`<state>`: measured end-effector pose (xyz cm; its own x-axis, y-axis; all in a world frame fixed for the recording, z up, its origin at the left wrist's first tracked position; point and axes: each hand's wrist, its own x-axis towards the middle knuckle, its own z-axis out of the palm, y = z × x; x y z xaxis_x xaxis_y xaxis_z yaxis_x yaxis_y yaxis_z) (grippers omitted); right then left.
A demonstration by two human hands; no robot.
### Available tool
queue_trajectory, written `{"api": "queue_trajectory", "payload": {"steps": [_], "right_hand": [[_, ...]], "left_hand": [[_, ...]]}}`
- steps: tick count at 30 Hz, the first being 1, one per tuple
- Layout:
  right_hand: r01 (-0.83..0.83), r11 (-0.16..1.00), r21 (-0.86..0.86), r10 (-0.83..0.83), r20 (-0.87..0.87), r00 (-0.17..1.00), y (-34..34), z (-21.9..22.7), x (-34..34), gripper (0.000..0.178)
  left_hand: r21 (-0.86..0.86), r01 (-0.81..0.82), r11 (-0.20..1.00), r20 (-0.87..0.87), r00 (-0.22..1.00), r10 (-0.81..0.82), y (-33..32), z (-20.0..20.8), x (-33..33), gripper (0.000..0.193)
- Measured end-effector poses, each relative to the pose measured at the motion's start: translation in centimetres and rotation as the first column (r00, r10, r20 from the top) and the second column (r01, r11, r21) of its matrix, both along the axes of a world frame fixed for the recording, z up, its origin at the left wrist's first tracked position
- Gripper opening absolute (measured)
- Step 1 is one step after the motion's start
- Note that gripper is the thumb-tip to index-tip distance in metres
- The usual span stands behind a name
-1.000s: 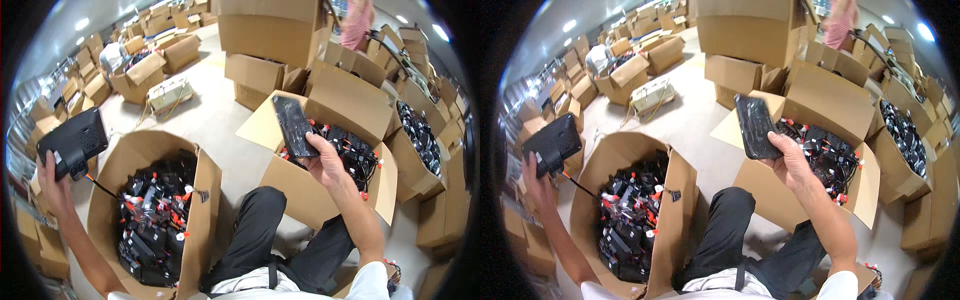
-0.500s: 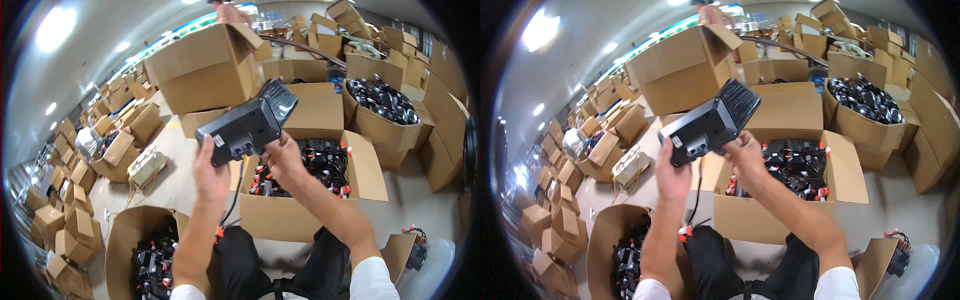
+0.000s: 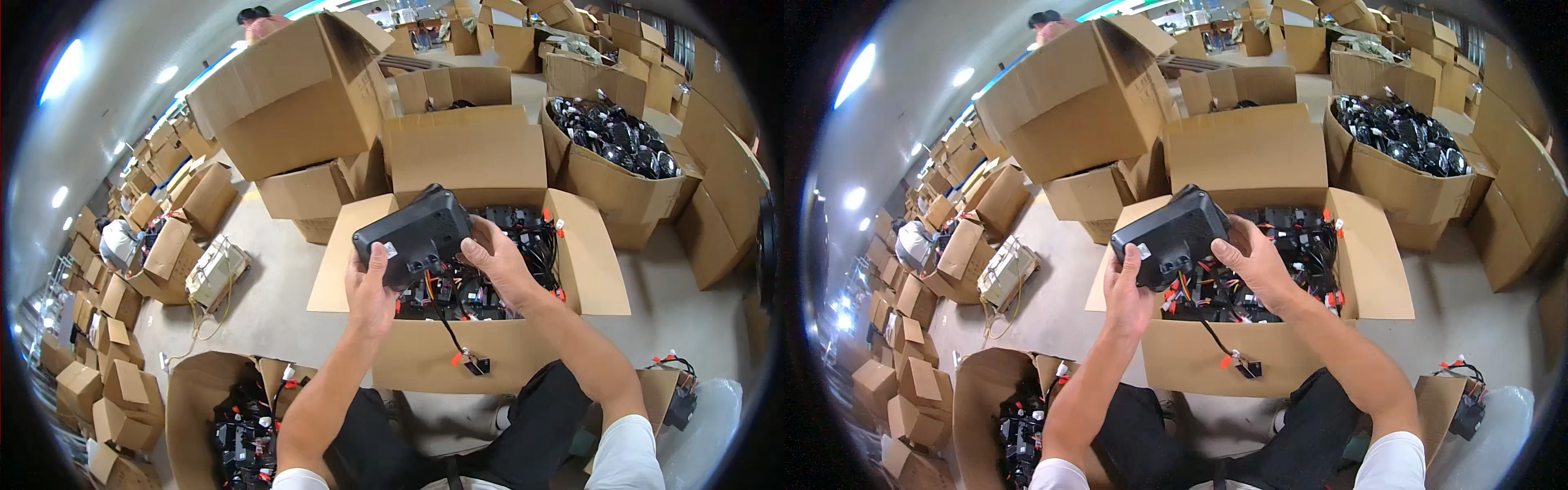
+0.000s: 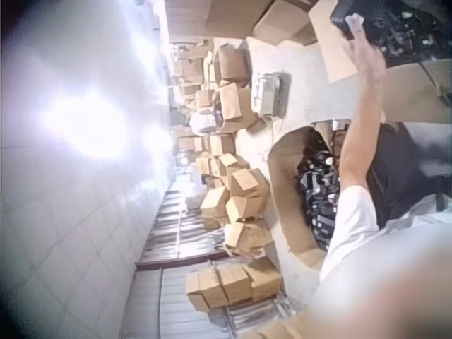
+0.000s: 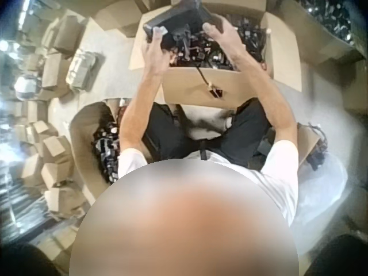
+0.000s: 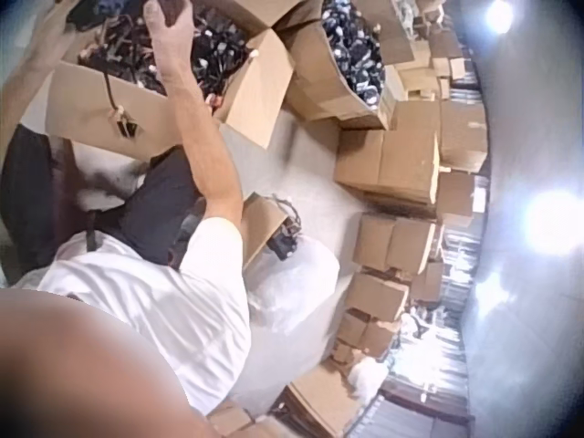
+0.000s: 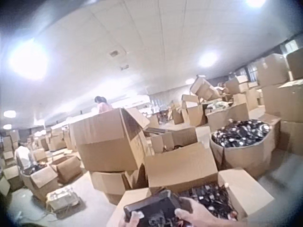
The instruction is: The person sorts electronic components with wiring by hand, inspecting them and placing them into cardboard boxes.
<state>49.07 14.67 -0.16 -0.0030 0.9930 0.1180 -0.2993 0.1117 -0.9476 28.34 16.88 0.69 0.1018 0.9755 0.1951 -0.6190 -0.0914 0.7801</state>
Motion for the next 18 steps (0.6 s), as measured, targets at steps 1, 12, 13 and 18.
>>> {"api": "queue_trajectory", "payload": {"steps": [1, 12, 13, 18], "right_hand": [[0.033, 0.998, 0.058, -0.032, -0.021, 0.999, 0.7, -1.2, 0.1, 0.055], [0.32, 0.889, 0.328, -0.424, 0.325, 0.845, 1.1, -2.2, -0.1, 0.063], [0.307, 0.849, 0.431, -0.487, 0.41, 0.771, 0.7, -2.2, -0.8, 0.064], [-0.44, 0.4, 0.804, -0.79, 0.546, 0.28, 0.0, -4.2, -3.0, 0.031]], "left_hand": [[-0.053, 0.052, 0.997, -0.007, 0.999, -0.053, 0.6, -1.0, 0.5, 0.04], [-0.21, -0.094, 0.973, -0.373, 0.928, 0.01, 2.1, -5.1, -0.5, 0.06], [-0.178, 0.003, 0.984, -0.323, 0.945, -0.061, 1.5, -5.0, -0.7, 0.06], [-0.316, 0.257, 0.913, 0.008, 0.963, -0.268, -1.9, -3.8, -0.1, 0.036]]}}
